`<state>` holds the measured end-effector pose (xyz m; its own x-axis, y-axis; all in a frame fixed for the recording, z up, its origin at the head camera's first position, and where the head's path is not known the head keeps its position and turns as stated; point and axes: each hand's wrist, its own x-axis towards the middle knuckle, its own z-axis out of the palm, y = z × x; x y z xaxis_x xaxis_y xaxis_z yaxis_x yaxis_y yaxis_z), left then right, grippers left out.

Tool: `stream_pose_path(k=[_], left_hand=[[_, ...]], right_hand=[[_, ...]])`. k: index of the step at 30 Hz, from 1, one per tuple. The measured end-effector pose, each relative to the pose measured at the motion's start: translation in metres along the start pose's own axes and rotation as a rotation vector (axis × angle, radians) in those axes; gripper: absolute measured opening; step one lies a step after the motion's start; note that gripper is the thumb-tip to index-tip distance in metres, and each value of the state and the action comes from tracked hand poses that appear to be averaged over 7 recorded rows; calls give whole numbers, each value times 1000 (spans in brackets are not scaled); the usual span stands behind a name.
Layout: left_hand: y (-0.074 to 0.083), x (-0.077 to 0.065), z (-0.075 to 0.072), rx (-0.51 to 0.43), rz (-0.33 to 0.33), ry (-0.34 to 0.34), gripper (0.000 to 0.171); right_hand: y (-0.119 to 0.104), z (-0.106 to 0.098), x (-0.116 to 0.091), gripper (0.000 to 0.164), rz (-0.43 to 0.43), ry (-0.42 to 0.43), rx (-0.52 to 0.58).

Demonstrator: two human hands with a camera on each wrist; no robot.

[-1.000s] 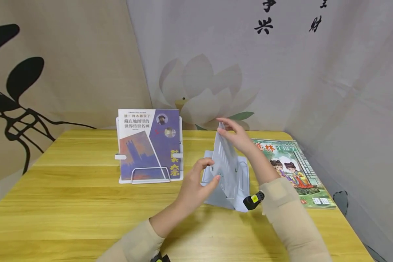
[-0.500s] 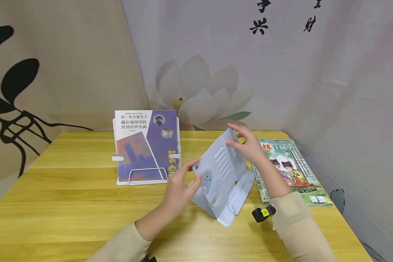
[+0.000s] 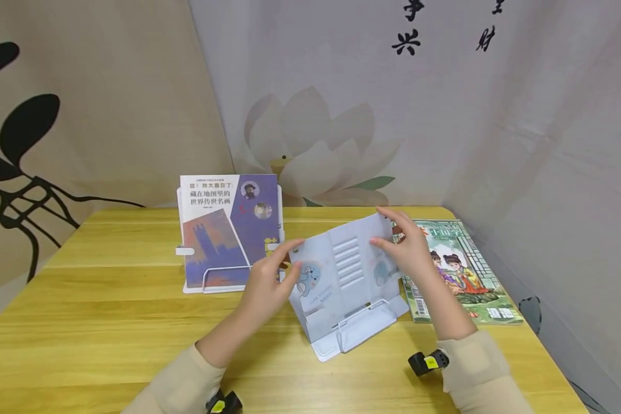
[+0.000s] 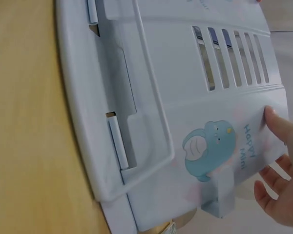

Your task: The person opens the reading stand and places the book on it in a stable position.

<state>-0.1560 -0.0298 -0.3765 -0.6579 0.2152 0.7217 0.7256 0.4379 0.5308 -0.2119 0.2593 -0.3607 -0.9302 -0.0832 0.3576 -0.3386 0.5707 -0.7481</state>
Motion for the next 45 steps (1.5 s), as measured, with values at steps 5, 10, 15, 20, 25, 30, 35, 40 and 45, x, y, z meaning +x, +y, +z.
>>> stream_pose_path(k=[5,10,15,20,25,30,35,40,45], left_hand=[[-3,6,0,43,-7,-36,40],[-8,12,0,97,-20,-55,42],[-13,17,1,171,-33,-72,51],[-18,25,3,232,-52,-90,63],[-24,34,6,265,-108,-115,67],[-31,44,11,247,-211,-159,68],[-42,55,16,212,-298,-177,68],[-52,64,22,185,-333,-159,68],[-58,72,25,161,-353,-143,68]], right_hand=[[-2,0,-10,64,40,81,21],[0,2,-14,63,27,136,11],[1,4,-14,63,38,169,4],[3,7,-10,63,76,207,16],[6,11,-4,64,94,233,12],[8,15,5,63,106,242,8],[10,20,20,63,112,245,39],[14,25,32,64,112,258,58],[17,28,42,64,128,256,52]])
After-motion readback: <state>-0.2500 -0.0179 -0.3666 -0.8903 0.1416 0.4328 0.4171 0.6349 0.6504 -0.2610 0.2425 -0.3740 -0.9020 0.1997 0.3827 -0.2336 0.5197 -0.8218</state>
